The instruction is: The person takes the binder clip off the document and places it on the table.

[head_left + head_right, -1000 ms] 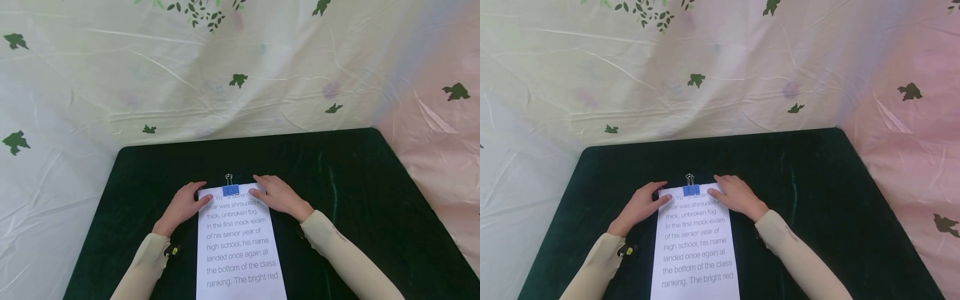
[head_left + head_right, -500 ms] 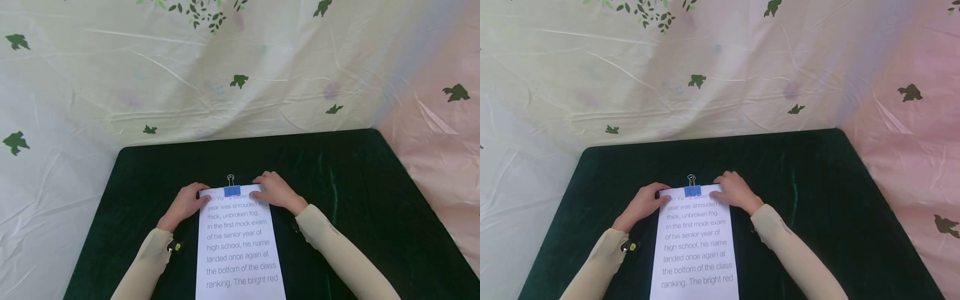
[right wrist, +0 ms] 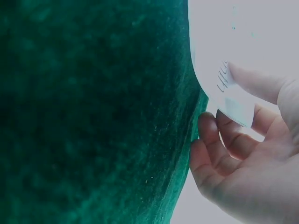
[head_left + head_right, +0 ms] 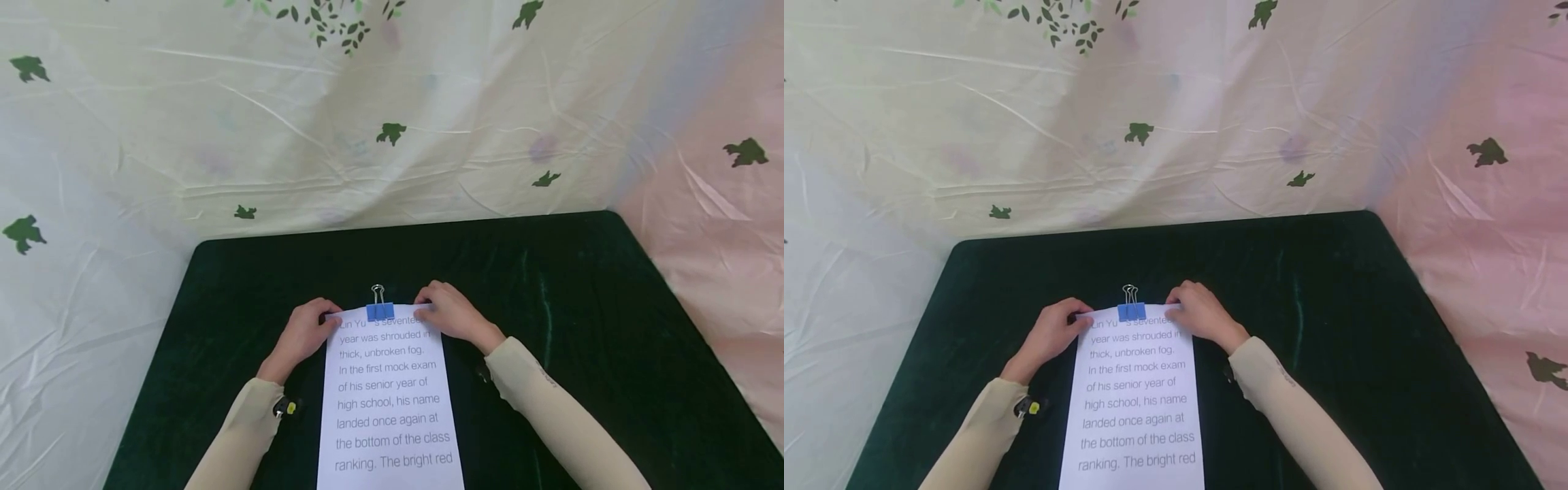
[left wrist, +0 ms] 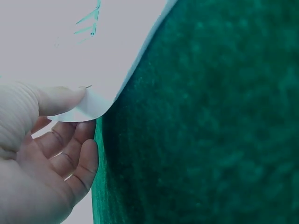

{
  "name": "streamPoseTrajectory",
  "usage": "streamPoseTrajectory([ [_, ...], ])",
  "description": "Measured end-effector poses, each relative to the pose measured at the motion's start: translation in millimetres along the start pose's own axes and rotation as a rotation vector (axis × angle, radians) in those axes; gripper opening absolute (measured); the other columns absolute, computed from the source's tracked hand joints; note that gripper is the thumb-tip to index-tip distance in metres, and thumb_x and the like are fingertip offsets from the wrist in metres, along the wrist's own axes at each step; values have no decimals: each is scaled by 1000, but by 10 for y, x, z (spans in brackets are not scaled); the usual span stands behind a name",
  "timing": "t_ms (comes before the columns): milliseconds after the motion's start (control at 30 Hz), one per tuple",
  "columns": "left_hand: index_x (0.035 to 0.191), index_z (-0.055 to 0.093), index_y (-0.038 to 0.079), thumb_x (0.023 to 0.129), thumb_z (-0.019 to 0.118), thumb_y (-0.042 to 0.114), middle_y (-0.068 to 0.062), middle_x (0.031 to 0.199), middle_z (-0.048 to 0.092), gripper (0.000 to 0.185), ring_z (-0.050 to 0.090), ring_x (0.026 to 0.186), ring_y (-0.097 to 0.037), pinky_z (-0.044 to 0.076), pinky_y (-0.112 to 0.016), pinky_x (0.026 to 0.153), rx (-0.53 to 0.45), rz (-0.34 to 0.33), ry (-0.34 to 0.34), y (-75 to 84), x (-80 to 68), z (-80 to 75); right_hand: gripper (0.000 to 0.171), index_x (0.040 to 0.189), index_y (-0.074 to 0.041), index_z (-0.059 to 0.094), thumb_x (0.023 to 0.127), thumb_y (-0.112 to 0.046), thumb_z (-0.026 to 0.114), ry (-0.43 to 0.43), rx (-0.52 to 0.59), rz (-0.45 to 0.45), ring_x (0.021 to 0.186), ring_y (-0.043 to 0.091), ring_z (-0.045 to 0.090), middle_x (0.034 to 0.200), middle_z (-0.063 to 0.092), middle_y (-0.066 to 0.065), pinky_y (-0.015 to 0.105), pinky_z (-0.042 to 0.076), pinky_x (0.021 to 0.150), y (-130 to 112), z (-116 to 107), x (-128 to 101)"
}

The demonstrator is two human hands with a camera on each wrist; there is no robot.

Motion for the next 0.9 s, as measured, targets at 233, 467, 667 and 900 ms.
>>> streamPoseTrajectory([
  [233,111,75,11,100,70,14,-5,108,68,12,59,93,-22,50,-39,82,-41,17,47,11,-34,-44,14,109,-11,74,98,-21,73,49,34,-18,93,19,54,100,61,1,37,46,79,-26,-62,-80],
  [467,110,76,12,99,70,13,-4,107,69,12,59,92,-21,49,-40,84,-88,46,83,8,-86,-80,15,110,-11,74,98,-20,75,90,65,-33,90,17,56,99,62,0,37,47,79,-58,-104,-156],
  [667,108,77,13,99,71,12,-2,105,69,11,59,92,-20,49,-40,83,-128,51,109,12,-135,-104,13,108,-12,73,98,-19,74,119,97,-63,89,16,58,100,63,-1,37,49,77,-89,-136,-201],
  [900,104,78,14,97,73,10,-1,102,69,9,59,90,-19,48,-39,81,-160,76,138,40,-191,-135,11,108,-15,72,99,-21,73,133,143,-80,86,14,60,101,63,-2,36,51,75,-105,-145,-274],
])
Point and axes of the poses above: each hand's wrist, its own x-axis towards the middle knuckle, its own z-axis out of the palm, y = z × x, the point moved 6 cm from there along x, towards the middle knuckle
